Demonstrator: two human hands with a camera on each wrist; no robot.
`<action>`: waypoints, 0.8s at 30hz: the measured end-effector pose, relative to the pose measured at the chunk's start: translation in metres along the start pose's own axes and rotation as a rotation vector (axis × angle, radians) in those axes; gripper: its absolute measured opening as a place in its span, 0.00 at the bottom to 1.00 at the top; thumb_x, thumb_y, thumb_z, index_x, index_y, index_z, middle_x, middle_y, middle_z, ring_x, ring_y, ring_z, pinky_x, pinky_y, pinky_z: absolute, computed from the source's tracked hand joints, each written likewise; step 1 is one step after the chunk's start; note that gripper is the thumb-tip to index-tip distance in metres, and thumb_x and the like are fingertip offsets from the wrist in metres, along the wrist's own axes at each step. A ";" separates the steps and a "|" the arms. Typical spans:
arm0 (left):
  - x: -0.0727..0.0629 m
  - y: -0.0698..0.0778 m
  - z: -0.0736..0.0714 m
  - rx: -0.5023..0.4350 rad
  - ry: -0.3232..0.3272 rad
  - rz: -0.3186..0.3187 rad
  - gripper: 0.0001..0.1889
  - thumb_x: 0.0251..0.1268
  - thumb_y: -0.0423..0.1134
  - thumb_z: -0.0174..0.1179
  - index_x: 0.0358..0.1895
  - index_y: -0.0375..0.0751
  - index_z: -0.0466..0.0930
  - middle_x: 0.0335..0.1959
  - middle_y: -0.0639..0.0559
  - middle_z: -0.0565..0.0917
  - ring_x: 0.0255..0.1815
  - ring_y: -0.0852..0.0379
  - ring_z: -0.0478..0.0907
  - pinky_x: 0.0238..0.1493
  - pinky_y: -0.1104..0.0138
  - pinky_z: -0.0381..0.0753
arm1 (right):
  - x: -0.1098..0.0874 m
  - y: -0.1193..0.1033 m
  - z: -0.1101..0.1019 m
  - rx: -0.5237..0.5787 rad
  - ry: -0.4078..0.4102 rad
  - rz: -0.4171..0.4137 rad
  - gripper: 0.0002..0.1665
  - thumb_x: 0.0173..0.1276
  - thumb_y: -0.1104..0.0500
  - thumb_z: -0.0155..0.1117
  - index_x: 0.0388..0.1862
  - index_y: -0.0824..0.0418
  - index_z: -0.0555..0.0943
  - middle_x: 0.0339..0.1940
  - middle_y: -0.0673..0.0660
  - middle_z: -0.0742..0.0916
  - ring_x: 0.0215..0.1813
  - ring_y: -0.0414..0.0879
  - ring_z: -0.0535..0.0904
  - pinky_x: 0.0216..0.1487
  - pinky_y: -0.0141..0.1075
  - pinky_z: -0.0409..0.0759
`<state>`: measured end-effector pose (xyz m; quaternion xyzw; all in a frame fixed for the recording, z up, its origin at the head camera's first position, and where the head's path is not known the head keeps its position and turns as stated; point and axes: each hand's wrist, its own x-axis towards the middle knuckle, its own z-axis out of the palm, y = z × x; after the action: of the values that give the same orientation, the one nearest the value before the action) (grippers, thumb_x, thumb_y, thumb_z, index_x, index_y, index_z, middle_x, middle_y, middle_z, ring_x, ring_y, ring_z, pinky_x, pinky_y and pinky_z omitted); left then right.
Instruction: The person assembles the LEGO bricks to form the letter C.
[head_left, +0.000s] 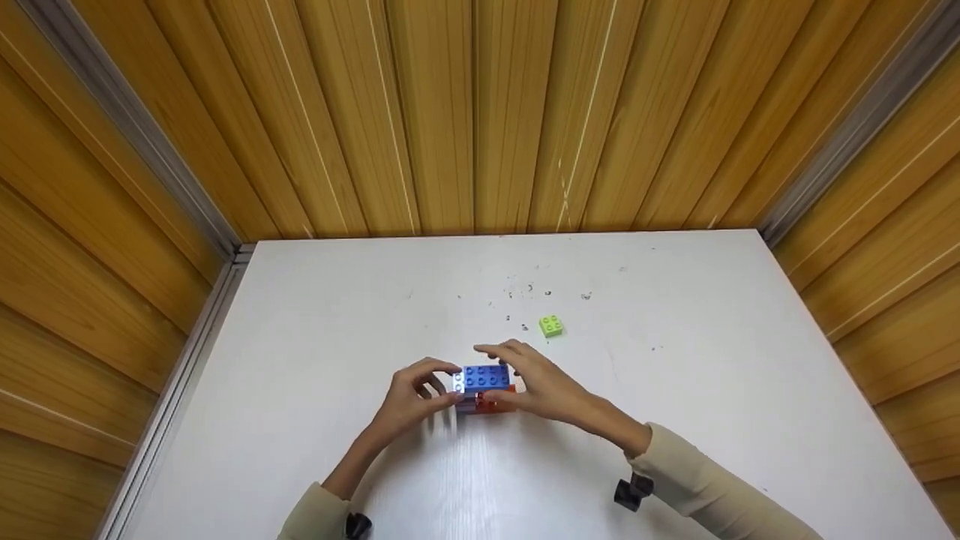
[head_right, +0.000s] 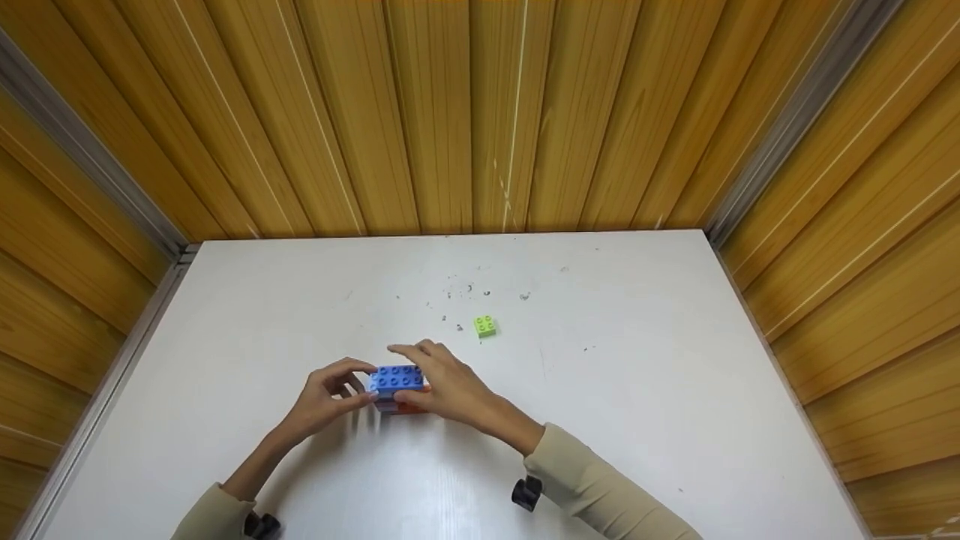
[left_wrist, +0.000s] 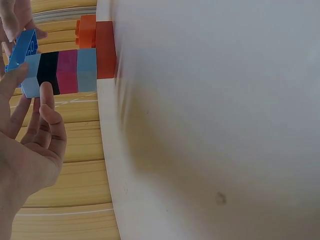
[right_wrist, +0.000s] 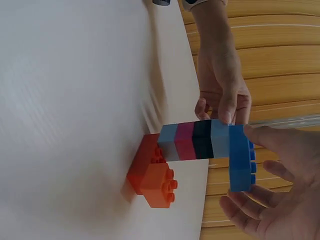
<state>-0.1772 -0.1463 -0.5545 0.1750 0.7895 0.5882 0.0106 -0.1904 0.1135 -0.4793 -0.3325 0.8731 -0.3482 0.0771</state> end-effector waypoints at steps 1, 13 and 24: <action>0.000 0.000 0.000 0.002 0.001 -0.003 0.18 0.59 0.37 0.75 0.53 0.44 0.86 0.48 0.43 0.87 0.34 0.64 0.80 0.34 0.73 0.78 | 0.000 0.001 -0.004 0.025 0.005 0.002 0.37 0.69 0.51 0.71 0.75 0.54 0.71 0.62 0.58 0.82 0.61 0.54 0.79 0.60 0.51 0.81; 0.000 -0.002 0.001 -0.004 0.010 -0.015 0.18 0.57 0.37 0.75 0.52 0.43 0.86 0.49 0.42 0.87 0.34 0.65 0.80 0.34 0.73 0.78 | 0.005 0.067 -0.038 0.097 0.190 0.070 0.24 0.71 0.62 0.68 0.64 0.67 0.78 0.56 0.68 0.85 0.54 0.63 0.84 0.49 0.48 0.86; -0.002 -0.001 0.001 -0.006 0.019 -0.011 0.18 0.58 0.37 0.75 0.53 0.44 0.86 0.49 0.43 0.87 0.34 0.64 0.80 0.34 0.74 0.77 | 0.004 0.126 -0.029 0.070 0.331 0.181 0.25 0.67 0.69 0.68 0.63 0.71 0.78 0.55 0.73 0.84 0.52 0.66 0.83 0.48 0.50 0.86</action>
<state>-0.1750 -0.1464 -0.5563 0.1650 0.7888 0.5920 0.0068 -0.2705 0.1946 -0.5399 -0.1879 0.8875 -0.4200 -0.0252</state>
